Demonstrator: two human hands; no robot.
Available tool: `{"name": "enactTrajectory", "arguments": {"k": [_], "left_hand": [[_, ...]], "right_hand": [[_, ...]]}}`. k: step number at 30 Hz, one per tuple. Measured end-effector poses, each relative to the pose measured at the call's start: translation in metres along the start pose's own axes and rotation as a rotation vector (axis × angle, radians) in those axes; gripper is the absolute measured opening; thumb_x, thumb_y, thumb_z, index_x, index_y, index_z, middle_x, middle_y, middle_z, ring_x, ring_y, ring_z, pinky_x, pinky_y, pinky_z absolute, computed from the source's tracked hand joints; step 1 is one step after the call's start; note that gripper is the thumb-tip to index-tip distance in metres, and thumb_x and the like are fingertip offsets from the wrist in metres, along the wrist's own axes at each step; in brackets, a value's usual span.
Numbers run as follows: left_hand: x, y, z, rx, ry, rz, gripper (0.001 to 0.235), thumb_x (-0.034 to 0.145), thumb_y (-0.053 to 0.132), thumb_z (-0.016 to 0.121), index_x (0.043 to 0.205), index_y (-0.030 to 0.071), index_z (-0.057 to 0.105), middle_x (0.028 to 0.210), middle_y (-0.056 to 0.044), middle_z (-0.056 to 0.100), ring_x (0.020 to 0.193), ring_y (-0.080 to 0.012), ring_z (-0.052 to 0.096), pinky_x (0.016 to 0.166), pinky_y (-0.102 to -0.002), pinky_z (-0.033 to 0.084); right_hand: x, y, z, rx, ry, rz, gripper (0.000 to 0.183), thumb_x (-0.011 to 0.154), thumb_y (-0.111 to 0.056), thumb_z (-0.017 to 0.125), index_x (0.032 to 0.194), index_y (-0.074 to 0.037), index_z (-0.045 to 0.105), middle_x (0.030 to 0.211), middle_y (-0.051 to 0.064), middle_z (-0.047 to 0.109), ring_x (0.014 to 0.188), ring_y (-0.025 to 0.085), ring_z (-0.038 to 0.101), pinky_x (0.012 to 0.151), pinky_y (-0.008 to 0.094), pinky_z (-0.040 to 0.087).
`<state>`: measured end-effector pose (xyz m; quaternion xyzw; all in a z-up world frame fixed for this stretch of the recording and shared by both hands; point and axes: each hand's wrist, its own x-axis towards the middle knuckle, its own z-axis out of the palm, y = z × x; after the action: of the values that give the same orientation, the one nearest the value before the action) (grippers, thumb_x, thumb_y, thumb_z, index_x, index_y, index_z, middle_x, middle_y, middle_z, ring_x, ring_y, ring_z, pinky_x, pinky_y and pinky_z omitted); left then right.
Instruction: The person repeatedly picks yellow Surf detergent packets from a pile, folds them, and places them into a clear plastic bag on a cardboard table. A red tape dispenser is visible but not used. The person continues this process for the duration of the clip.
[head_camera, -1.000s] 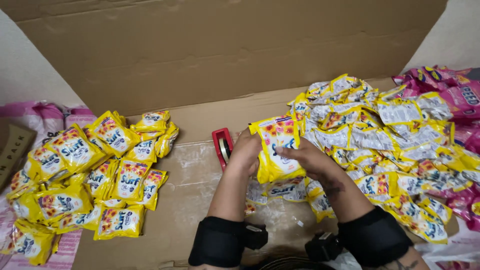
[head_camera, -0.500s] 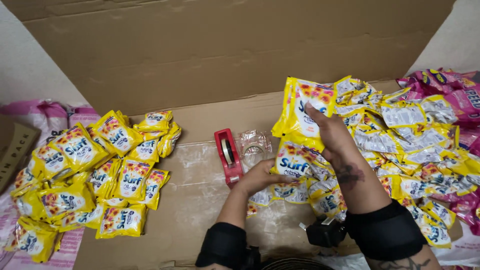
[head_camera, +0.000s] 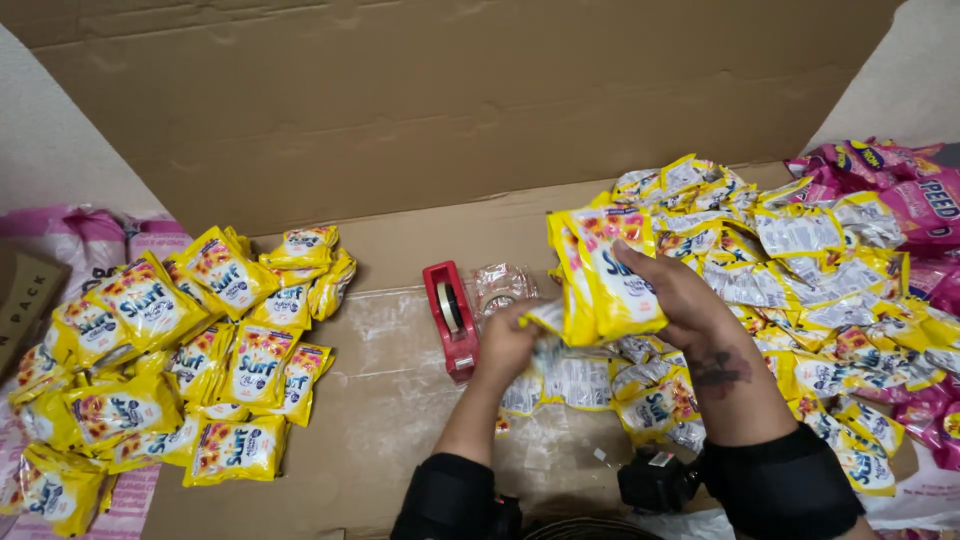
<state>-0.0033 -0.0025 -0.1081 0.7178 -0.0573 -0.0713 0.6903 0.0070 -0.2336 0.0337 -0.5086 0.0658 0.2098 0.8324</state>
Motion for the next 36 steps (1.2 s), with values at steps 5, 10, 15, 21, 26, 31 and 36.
{"name": "enactTrajectory", "arguments": {"k": [5, 10, 15, 21, 26, 31, 36], "left_hand": [[0.002, 0.026, -0.011, 0.082, 0.135, 0.217, 0.034, 0.082, -0.008, 0.060, 0.110, 0.001, 0.075, 0.106, -0.010, 0.079, 0.098, -0.0160, 0.073, 0.091, -0.029, 0.057], [-0.007, 0.057, -0.010, 0.102, 0.139, 0.201, 0.033, 0.083, -0.007, 0.061, 0.111, 0.003, 0.075, 0.105, -0.008, 0.079, 0.100, -0.0159, 0.074, 0.091, -0.029, 0.056], [0.007, 0.025, -0.016, 0.134, 0.079, 0.275, 0.027, 0.087, -0.002, 0.067, 0.111, 0.000, 0.077, 0.107, -0.008, 0.081, 0.100, -0.0152, 0.074, 0.092, -0.030, 0.057], [-0.002, -0.006, -0.013, -0.116, -0.173, 0.002, 0.034, 0.091, 0.013, 0.077, 0.122, 0.003, 0.070, 0.114, -0.004, 0.076, 0.101, -0.0111, 0.070, 0.093, -0.030, 0.056], [-0.017, 0.017, -0.003, -0.343, -0.232, -0.139, 0.036, 0.092, 0.015, 0.075, 0.125, 0.004, 0.068, 0.117, -0.004, 0.075, 0.105, -0.0136, 0.070, 0.095, -0.032, 0.055], [-0.016, 0.032, 0.002, -0.481, -0.185, -0.473, 0.032, 0.094, 0.018, 0.068, 0.124, 0.008, 0.064, 0.115, -0.006, 0.073, 0.103, -0.0201, 0.071, 0.089, -0.043, 0.059], [0.001, -0.004, 0.002, -0.552, -0.153, -0.652, 0.032, 0.097, 0.015, 0.066, 0.126, 0.003, 0.064, 0.120, -0.010, 0.074, 0.107, -0.0254, 0.073, 0.090, -0.045, 0.062]], "right_hand": [[0.009, 0.010, -0.008, 0.022, -0.007, 0.037, 0.044, 0.099, -0.037, 0.061, 0.120, 0.002, 0.067, 0.111, 0.013, 0.076, 0.095, 0.022, 0.075, 0.085, 0.037, 0.060], [0.013, 0.016, -0.013, 0.046, -0.021, 0.079, 0.045, 0.099, -0.038, 0.061, 0.121, 0.002, 0.068, 0.111, 0.013, 0.076, 0.095, 0.022, 0.075, 0.084, 0.037, 0.060], [0.015, 0.010, -0.007, 0.135, -0.143, 0.126, 0.045, 0.099, -0.034, 0.054, 0.128, -0.001, 0.064, 0.120, 0.014, 0.074, 0.102, 0.023, 0.075, 0.090, 0.038, 0.061], [0.021, -0.011, 0.016, 0.327, -0.194, -0.173, 0.043, 0.108, -0.031, 0.052, 0.143, -0.007, 0.056, 0.127, 0.011, 0.070, 0.112, 0.027, 0.070, 0.101, 0.048, 0.054], [0.034, 0.005, 0.005, 0.313, -0.087, -0.252, 0.045, 0.106, -0.031, 0.049, 0.145, -0.009, 0.054, 0.132, 0.010, 0.068, 0.117, 0.028, 0.068, 0.105, 0.048, 0.052], [0.043, 0.026, -0.004, 0.304, 0.030, -0.121, 0.050, 0.107, -0.038, 0.048, 0.140, -0.002, 0.056, 0.132, 0.017, 0.068, 0.117, 0.032, 0.068, 0.104, 0.048, 0.053], [0.068, 0.051, -0.019, 0.274, 0.091, -0.008, 0.049, 0.106, -0.037, 0.049, 0.138, 0.000, 0.057, 0.132, 0.019, 0.068, 0.115, 0.034, 0.069, 0.103, 0.051, 0.055]]}}
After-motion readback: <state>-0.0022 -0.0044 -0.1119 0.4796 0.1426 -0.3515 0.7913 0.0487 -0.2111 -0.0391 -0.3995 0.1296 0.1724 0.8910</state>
